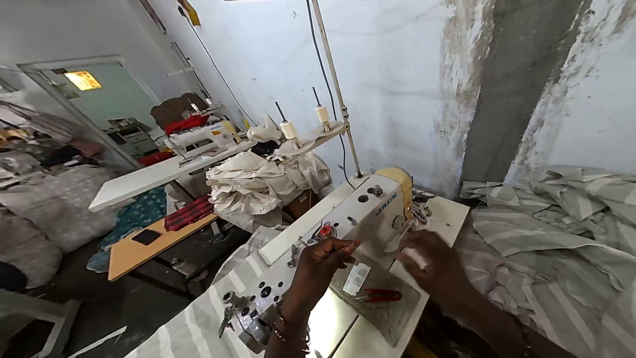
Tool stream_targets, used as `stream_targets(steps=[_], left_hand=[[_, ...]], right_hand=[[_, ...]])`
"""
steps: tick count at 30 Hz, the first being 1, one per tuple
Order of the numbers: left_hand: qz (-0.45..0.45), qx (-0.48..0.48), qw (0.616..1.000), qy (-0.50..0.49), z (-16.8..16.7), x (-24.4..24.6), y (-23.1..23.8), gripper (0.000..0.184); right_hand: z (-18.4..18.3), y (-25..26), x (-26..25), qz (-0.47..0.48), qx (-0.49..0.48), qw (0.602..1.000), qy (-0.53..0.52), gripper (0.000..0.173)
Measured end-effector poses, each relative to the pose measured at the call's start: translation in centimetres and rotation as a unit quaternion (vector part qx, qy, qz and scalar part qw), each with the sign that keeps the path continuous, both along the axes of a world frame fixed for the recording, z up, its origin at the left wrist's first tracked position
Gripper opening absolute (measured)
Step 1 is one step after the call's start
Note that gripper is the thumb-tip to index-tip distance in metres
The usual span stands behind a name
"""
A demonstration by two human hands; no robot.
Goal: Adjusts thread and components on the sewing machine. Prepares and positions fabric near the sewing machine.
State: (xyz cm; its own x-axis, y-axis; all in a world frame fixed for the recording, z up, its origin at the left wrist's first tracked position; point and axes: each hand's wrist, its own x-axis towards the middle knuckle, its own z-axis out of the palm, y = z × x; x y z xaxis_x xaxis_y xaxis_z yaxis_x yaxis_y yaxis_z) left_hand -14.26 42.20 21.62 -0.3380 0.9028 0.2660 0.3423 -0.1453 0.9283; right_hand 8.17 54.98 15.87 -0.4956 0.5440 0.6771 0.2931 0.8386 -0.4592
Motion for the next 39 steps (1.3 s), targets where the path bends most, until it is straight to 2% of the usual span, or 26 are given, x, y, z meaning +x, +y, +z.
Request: stream_targets(steps=[2, 4, 8, 15, 26, 35, 39], left_hand=[[-0.002, 0.002, 1.000, 0.004, -0.1, 0.0, 0.0, 0.015], [-0.010, 0.009, 1.000, -0.006, -0.1, -0.1, -0.1, 0.015], [-0.015, 0.014, 1.000, -0.007, -0.1, -0.4, -0.4, 0.013], [-0.031, 0.002, 0.998, 0.050, -0.3, -0.7, -0.5, 0.008], [-0.021, 0.017, 0.998, 0.057, -0.5, -1.0, -0.4, 0.015], [0.020, 0.009, 0.994, 0.111, -0.7, -0.2, 0.0, 0.007], [0.045, 0.003, 0.984, 0.173, -1.1, -0.2, 0.4, 0.005]], right_hand=[[0.6, -2.2, -4.2, 0.080, -0.039, 0.994, 0.068, 0.030], [0.1, -3.4, -7.4, 0.113, -0.084, 0.983, 0.119, 0.029], [-0.1, -4.2, -9.1, 0.128, -0.210, 0.948, 0.204, 0.017], [-1.2, -2.4, -7.2, 0.155, -0.163, 0.956, 0.189, 0.015], [0.2, 0.8, -2.5, 0.093, -0.126, 0.966, 0.207, 0.010], [0.6, 0.9, -2.0, 0.078, -0.099, 0.972, 0.199, 0.011], [0.5, 0.5, -2.1, 0.050, -0.103, 0.974, 0.195, 0.009]])
